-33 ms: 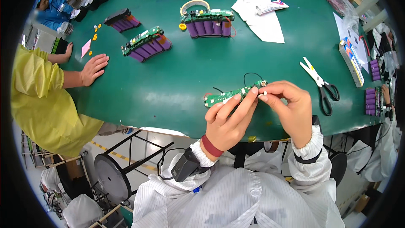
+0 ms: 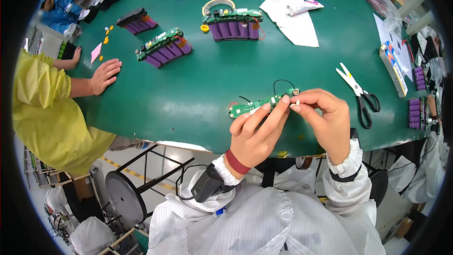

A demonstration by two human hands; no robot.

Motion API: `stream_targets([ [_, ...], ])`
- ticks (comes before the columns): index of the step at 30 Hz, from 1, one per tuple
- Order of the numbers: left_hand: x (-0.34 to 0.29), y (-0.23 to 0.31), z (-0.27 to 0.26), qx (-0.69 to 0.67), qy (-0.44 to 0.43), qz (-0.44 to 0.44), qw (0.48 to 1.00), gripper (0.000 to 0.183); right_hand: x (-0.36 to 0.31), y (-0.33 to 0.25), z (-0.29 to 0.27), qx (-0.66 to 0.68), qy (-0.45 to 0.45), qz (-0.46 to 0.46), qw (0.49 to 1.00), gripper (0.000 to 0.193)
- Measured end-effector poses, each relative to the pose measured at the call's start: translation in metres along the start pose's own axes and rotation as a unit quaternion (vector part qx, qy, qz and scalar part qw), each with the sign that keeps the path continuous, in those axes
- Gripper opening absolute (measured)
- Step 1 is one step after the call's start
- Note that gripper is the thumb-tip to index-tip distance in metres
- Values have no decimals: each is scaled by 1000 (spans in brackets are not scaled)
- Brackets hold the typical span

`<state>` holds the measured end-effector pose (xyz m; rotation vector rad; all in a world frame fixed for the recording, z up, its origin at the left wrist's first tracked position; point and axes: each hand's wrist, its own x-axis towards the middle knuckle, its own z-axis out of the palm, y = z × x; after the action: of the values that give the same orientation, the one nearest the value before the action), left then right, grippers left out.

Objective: The worker applies adhesive and secures components to battery pack assemblies on an industrial production line.

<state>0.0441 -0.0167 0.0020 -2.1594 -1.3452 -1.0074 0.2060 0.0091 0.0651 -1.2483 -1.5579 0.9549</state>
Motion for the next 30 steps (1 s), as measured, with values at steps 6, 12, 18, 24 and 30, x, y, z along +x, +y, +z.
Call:
stream_targets([
  [6,-2,-3,-1,-20,-8,5,1000,19,-1,0,1,-32,-7,-12,999,11],
  [12,0,-1,-7,-57,-27,-13,998,26,-6,-5,2,-62,-3,-24,998,11],
  [18,1,5,-12,-96,-28,-37,994,28,-7,-3,8,-41,30,-7,999,11],
  [24,0,8,-12,-116,-22,-46,992,27,-8,8,8,-28,47,-10,998,12],
  [30,16,2,-34,-210,-70,-75,972,22,-5,4,6,-16,35,-3,999,12],
])
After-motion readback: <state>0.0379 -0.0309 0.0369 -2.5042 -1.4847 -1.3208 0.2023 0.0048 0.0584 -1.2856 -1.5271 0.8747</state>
